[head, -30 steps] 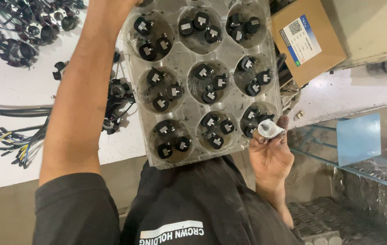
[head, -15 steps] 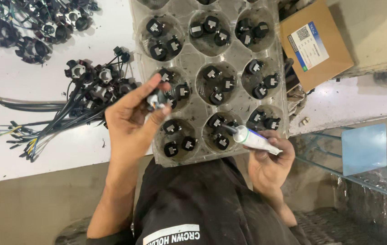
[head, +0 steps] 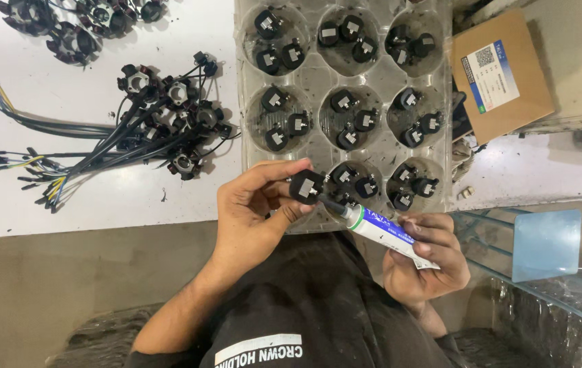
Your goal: The person picks black electrical plug connectors one at a time from a plastic tray and squeezes a bead of adhesive from a tube onto each connector, then places the treated connector back into the tray. Around 00:30 they wipe the adhesive tube nozzle with a cloth before resuming application.
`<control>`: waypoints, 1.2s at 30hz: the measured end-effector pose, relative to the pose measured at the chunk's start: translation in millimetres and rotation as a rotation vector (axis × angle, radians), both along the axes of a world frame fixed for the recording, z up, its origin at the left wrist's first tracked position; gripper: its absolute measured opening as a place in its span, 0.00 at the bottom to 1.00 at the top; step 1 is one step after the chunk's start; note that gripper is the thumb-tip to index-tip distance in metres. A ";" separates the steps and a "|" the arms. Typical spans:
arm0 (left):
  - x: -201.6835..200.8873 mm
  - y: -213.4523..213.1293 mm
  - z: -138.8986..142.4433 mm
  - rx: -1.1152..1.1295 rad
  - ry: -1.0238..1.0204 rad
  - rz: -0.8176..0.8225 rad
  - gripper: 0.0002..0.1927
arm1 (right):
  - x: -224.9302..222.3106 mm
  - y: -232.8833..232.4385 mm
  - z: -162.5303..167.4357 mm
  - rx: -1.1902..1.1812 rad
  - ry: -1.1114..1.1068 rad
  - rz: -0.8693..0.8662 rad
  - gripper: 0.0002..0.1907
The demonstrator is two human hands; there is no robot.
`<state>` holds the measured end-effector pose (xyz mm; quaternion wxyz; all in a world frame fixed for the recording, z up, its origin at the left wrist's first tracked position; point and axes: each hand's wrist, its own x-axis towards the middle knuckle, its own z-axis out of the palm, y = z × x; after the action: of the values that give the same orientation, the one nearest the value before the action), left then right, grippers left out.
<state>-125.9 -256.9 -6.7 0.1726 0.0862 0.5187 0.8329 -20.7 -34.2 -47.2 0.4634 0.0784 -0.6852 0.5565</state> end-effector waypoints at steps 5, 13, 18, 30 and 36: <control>5.3 2.0 -1.3 -0.012 0.040 0.020 0.25 | -2.4 -0.7 3.4 0.047 0.021 -0.036 0.12; 7.7 3.1 3.1 -0.052 0.039 0.024 0.26 | -8.1 -3.7 0.5 0.059 0.075 -0.093 0.13; 6.6 4.2 1.9 -0.092 0.035 0.017 0.26 | 2.0 -0.5 15.6 0.216 -0.104 -0.058 0.12; 2.8 5.1 -4.4 -0.046 -0.022 -0.042 0.27 | -1.4 4.9 18.8 0.251 -0.096 -0.031 0.11; 4.0 5.9 -8.7 -0.013 -0.031 -0.031 0.27 | -1.9 2.8 17.8 0.260 -0.083 -0.039 0.11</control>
<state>-121.9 -251.0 -15.3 0.1941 0.0800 0.5201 0.8279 -22.7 -31.4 -29.5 0.4314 0.1013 -0.7716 0.4564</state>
